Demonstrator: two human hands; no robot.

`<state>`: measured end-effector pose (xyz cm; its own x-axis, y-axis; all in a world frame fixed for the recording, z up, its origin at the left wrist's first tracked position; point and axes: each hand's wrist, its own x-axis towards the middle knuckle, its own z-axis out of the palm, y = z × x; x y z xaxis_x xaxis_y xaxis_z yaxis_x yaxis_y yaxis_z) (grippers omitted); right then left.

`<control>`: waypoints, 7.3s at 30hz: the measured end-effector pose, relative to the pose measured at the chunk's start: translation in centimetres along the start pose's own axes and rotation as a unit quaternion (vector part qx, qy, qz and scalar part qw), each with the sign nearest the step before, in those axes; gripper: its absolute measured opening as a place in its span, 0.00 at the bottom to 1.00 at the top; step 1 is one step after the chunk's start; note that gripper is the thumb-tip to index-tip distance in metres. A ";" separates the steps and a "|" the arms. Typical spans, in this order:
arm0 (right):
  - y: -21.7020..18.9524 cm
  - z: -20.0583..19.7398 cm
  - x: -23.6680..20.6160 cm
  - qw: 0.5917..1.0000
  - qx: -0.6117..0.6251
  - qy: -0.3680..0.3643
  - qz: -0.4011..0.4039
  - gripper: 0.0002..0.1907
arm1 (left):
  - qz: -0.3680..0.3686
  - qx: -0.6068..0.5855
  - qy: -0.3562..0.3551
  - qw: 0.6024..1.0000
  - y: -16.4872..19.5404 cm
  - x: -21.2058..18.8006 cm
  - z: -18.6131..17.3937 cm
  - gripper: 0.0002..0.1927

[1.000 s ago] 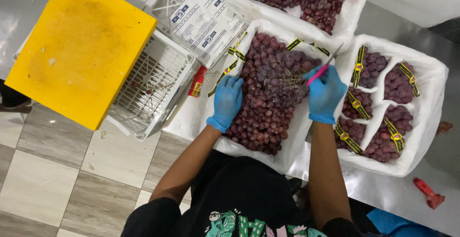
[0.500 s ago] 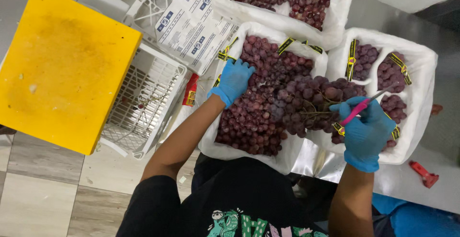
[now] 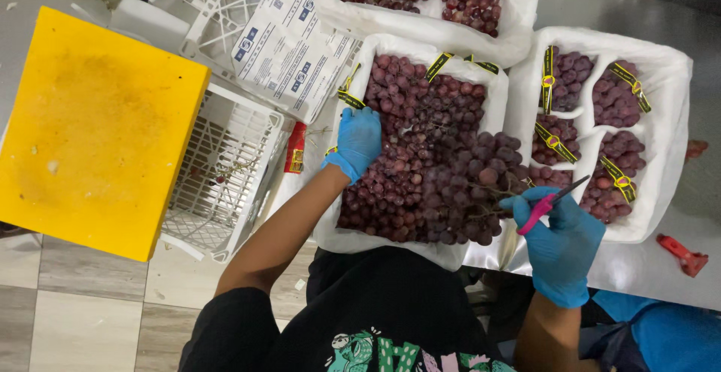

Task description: The person uses pink-handled scissors to trim stems and remove individual grapes from bunches in a white styrofoam container. The trimmed grapes and stems are placed back into the same container.

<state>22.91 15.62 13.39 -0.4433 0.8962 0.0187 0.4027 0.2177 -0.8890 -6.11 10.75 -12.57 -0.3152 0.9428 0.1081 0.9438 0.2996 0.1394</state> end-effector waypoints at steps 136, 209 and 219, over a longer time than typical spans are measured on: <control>0.1 2.8 8.2 0.984 -0.083 -0.070 -0.139 0.06 | 0.125 -0.312 0.103 0.936 -5.5 2.0 -5.6 0.05; 14.6 4.1 6.7 0.936 0.104 -0.262 0.209 0.17 | -0.109 -0.624 0.089 0.769 12.1 -3.8 -5.3 0.13; 13.3 5.2 5.4 0.989 0.068 -0.099 0.086 0.17 | -0.225 -0.781 0.080 0.577 11.2 -3.3 -2.9 0.05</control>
<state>21.75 21.35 -0.74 -0.5305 0.8196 -0.2163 0.3801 0.0019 -0.9249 5.24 10.62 -8.47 -0.6160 0.7585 -0.2128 -0.4388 -0.1060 0.8923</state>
